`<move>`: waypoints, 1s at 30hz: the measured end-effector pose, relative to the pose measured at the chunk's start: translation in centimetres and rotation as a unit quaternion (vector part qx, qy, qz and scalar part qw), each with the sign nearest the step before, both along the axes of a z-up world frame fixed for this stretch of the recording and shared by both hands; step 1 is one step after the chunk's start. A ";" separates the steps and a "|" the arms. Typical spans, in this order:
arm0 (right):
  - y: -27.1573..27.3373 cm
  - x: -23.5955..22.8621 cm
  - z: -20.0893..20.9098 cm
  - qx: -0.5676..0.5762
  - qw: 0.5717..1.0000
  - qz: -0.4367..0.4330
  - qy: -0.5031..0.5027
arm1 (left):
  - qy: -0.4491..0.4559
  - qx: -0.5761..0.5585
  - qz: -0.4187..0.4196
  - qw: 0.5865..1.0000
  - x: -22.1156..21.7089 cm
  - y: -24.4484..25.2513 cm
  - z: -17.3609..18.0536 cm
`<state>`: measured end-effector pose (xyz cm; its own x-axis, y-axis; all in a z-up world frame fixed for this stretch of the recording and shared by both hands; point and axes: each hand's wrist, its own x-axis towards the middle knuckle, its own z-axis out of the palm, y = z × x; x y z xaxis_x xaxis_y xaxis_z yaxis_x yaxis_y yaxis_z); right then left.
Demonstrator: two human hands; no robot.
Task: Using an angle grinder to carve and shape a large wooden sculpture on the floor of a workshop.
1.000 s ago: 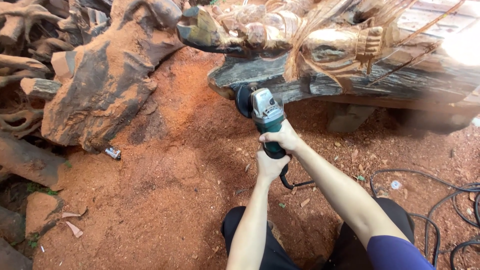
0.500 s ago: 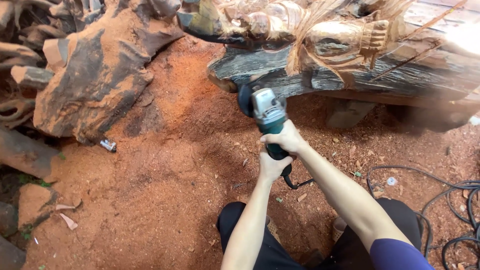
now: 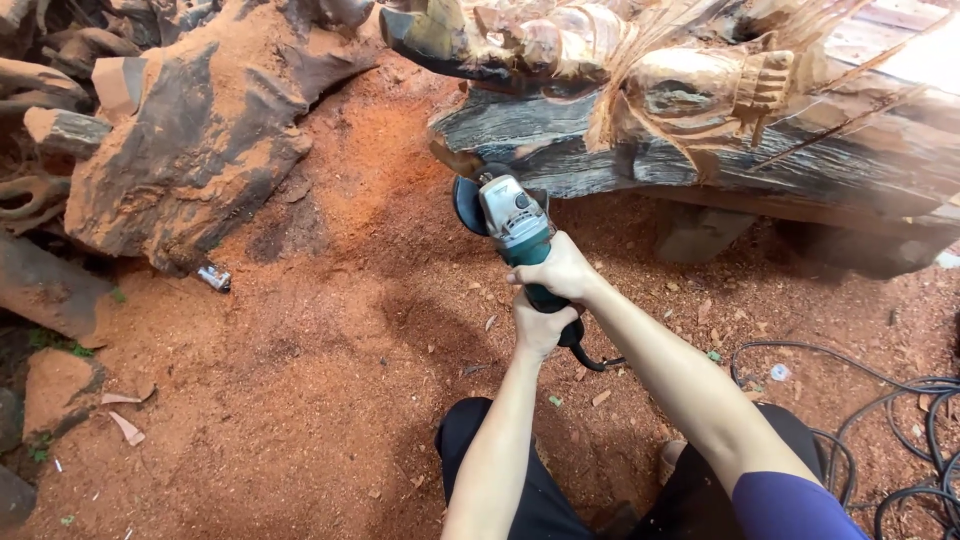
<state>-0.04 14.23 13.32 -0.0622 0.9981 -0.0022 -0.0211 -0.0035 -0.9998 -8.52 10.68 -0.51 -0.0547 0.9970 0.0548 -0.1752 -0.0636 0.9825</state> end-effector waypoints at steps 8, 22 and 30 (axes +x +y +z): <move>-0.4 0.2 0.5 0.011 0.999 -0.010 0.032 | 0.030 -0.012 0.003 0.999 -0.2 -0.1 2.5; -0.3 0.6 -0.2 0.024 0.997 -0.005 0.072 | 0.061 -0.018 0.008 0.998 0.4 -0.2 4.2; -0.1 1.1 -0.3 0.024 0.995 -0.001 0.098 | 0.039 -0.040 0.020 0.998 1.0 -0.8 5.5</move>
